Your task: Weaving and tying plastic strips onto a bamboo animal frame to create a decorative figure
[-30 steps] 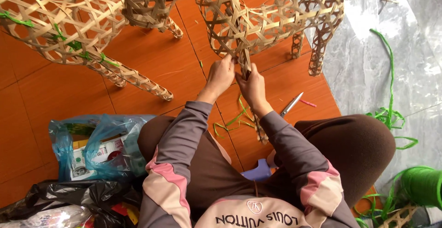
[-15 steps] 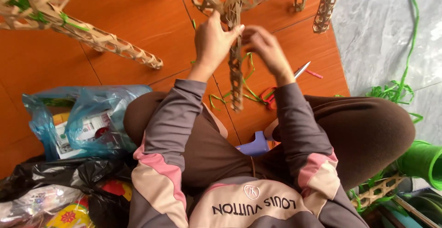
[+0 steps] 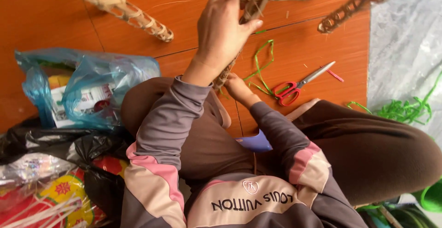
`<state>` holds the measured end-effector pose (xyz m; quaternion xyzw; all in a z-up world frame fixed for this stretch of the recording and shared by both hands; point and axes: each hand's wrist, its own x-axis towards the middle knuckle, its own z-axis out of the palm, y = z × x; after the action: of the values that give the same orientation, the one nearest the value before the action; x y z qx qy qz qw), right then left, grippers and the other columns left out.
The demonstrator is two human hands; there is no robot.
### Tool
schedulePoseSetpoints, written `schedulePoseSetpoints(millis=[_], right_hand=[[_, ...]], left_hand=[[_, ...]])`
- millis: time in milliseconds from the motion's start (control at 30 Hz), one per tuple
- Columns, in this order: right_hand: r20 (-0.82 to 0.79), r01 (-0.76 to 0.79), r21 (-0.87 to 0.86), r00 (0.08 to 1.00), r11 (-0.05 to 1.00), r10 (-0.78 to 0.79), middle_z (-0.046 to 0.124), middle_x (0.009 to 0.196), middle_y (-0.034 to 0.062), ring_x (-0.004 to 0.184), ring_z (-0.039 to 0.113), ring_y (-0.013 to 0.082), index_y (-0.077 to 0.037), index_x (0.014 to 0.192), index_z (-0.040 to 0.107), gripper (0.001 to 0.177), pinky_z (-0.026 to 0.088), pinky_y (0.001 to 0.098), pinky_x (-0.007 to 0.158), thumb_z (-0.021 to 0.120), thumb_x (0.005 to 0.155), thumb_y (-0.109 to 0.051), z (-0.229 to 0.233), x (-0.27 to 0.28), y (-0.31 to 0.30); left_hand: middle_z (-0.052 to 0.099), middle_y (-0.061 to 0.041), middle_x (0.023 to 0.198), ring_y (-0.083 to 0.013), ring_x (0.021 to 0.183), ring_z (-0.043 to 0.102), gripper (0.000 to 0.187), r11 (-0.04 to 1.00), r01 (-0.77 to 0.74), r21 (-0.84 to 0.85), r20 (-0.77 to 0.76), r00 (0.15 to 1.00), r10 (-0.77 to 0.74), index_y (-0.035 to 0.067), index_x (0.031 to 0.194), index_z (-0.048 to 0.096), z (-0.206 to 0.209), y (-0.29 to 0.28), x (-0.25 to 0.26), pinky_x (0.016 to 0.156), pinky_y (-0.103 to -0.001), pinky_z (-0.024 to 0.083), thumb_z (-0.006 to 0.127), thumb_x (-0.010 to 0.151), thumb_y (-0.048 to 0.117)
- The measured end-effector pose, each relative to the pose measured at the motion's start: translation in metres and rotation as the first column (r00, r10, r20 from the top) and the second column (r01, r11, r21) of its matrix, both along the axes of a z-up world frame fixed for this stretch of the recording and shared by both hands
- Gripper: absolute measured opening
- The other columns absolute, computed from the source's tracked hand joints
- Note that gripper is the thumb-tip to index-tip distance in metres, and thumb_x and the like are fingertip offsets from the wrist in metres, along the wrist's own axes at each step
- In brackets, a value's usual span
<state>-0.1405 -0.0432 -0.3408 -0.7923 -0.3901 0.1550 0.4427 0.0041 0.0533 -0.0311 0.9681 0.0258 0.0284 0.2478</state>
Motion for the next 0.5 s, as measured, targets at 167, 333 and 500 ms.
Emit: schedulePoseSetpoints(millis=[167,333,500], right_hand=[[0.162,-0.07,-0.394,0.976,0.916,0.145,0.056,0.114,0.0134,0.105,0.049,0.0391,-0.015,0.103,0.069,0.028,0.044,0.0491,0.067,0.065,0.077,-0.009,-0.006,-0.012,0.02],[0.136,0.005,-0.187,0.991,0.982,0.021,0.051,0.1,0.0118,0.088,0.045,0.0352,-0.01,0.095,0.067,0.014,0.038,0.0434,0.066,0.057,0.086,-0.007,-0.001,-0.008,0.007],[-0.308,0.174,-0.182,0.924,0.968,-0.225,0.056,0.09,0.0172,0.089,0.053,0.0369,-0.004,0.085,0.049,0.006,0.043,0.0441,0.078,0.049,0.079,-0.003,0.023,0.027,-0.014]], left_hand=[[0.07,-0.011,0.092,-0.0304,0.084,0.064,0.046,0.996,0.086,0.011,0.058,0.995,-0.087,0.005,0.093,0.065,-0.001,0.008,-0.006,0.074,-0.041,0.053,0.091,0.068,0.033],[0.065,-0.011,0.091,-0.0316,0.086,0.062,0.047,0.998,0.06,0.005,0.028,0.998,-0.06,0.007,0.092,0.062,-0.006,0.016,-0.008,0.073,-0.043,0.053,0.092,0.068,0.035],[0.065,-0.014,0.085,-0.0346,0.084,0.062,0.05,1.0,-0.004,-0.026,0.002,1.0,0.004,0.005,0.088,0.062,-0.012,0.014,-0.001,0.068,-0.046,0.052,0.092,0.066,0.038]])
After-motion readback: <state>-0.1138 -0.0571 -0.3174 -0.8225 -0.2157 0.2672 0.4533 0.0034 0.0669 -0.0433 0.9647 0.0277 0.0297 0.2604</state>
